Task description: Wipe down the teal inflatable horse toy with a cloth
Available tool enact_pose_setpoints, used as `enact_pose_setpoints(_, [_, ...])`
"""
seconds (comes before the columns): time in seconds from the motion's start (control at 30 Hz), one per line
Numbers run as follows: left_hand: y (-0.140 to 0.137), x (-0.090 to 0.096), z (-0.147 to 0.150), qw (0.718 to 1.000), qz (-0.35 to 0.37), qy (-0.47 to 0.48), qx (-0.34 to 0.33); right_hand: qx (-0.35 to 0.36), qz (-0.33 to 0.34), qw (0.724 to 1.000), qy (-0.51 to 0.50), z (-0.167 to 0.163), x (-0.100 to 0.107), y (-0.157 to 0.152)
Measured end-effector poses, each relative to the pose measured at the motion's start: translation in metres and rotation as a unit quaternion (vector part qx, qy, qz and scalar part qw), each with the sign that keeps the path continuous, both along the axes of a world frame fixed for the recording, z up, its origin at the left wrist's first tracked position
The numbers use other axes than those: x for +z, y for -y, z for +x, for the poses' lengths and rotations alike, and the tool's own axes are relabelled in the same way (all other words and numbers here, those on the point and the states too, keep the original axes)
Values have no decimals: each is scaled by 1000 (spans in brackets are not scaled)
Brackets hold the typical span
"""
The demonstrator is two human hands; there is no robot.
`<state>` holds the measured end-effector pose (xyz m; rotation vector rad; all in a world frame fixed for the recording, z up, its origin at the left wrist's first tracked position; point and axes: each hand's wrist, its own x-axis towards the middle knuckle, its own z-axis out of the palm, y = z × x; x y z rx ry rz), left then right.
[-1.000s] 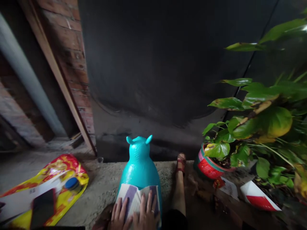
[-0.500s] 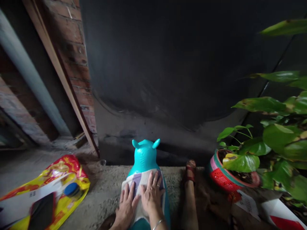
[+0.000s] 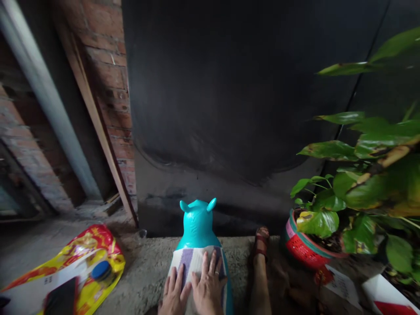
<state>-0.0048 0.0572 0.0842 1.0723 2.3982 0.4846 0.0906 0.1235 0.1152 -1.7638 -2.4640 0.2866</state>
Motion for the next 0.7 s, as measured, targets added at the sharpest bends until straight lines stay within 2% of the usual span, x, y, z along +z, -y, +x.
enact_pose_setpoints(0.1, [16, -3, 15, 999, -35, -1, 0, -6, -8, 1000, -3, 18, -3, 20])
enact_pose_setpoints(0.2, [36, -5, 29, 998, -37, -47, -6, -13, -19, 1000, -13, 36, -14, 43])
enact_pose_setpoints(0.37, [72, -14, 40, 994, -2, -67, -85, -44, 51, 997, -26, 63, -55, 76])
enact_pose_setpoints(0.47, [77, -20, 42, 994, 12, -62, -94, -35, 71, 997, -26, 68, -73, 77])
enact_pose_setpoints(0.57, [64, -22, 43, 993, -7, -87, -75, -34, 18, 999, -26, 64, -72, 65])
enact_pose_setpoints(0.63, [52, -19, 46, 992, -21, -109, -58, -52, -10, 998, -25, 59, -62, 55])
enact_pose_setpoints(0.7, [41, -10, 47, 991, -25, -127, -37, -68, -11, 997, -18, 54, -49, 46])
